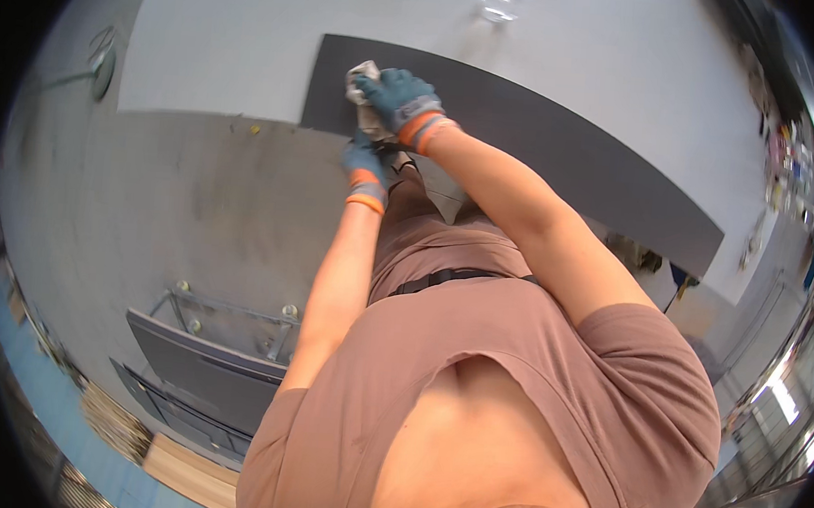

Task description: The person wipes a dark rectangular panel on a white workbench with a cloth, repeatedly refilling the cloth from a water bottle. The person then uses a black marker to draw a line along the panel's edge before resuming wiping.

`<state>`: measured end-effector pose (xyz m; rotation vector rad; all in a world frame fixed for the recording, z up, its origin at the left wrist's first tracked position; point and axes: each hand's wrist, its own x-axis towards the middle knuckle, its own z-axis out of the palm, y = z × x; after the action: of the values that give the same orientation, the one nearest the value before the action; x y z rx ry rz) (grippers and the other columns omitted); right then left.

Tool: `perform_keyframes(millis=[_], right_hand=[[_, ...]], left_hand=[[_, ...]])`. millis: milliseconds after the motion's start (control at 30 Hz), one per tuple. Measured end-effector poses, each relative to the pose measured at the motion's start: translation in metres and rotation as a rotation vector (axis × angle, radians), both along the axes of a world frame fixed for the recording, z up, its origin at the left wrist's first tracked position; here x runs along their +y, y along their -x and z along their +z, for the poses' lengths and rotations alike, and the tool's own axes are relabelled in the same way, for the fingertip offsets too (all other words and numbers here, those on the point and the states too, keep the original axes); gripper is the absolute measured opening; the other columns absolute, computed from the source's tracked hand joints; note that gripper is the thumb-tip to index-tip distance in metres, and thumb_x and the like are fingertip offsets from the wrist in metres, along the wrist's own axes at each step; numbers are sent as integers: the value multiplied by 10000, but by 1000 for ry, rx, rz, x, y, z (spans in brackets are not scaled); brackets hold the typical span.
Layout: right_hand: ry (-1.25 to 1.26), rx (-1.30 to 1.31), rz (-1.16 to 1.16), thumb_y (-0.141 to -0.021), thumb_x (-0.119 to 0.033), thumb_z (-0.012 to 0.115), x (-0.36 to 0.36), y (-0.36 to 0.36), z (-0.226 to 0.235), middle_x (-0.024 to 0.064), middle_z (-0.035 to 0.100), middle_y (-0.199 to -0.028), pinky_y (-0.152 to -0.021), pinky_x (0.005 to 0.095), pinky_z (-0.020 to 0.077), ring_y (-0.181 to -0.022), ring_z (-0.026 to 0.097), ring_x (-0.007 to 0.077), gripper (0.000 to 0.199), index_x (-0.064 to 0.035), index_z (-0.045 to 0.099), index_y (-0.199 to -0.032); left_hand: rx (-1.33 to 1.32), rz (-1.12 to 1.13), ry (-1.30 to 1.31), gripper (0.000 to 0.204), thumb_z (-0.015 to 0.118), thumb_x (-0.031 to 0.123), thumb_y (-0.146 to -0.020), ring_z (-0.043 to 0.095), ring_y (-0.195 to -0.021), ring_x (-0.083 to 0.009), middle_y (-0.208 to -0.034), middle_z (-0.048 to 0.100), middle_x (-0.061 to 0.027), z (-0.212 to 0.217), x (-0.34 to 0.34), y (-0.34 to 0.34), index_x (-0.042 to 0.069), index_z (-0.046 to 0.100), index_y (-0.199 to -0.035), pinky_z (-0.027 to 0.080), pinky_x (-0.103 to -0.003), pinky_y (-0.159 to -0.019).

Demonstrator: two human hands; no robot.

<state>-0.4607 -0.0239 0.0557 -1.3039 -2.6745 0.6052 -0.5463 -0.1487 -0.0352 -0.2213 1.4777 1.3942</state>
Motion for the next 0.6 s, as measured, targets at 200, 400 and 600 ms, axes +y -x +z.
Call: perform_keyframes(millis=[200, 400, 600], right_hand=[[-62, 7, -185, -1013, -397, 585, 1, -145, -21, 162, 695, -1088, -848, 479, 596, -980, 717, 341, 367, -111, 664, -1230], [-253, -306, -605, -898, -251, 730, -46, -487, -25, 192, 683, -1110, -798, 504, 604, -980, 698, 373, 666, -143, 475, -1503], [-25, -478, -1238, -918, -202, 655, -115, -719, 22, 184, 691, -1274, -986, 493, 555, -1171, 667, 382, 460, -210, 642, -1378]], left_hand=[[10, 7, 141, 396, 719, 403, -985, 697, -1102, -327, -1216, 740, -101, 6, -1, 15, 90, 696, -1226, 597, -510, -956], [0, 63, 86, 406, 713, 401, -990, 698, -1107, -339, -1224, 730, -116, -6, -2, 19, 94, 682, -1255, 605, -527, -954], [67, 27, 83, 478, 699, 507, -976, 697, -1073, -290, -1241, 728, -54, -27, 2, 27, 132, 686, -1272, 600, -473, -936]])
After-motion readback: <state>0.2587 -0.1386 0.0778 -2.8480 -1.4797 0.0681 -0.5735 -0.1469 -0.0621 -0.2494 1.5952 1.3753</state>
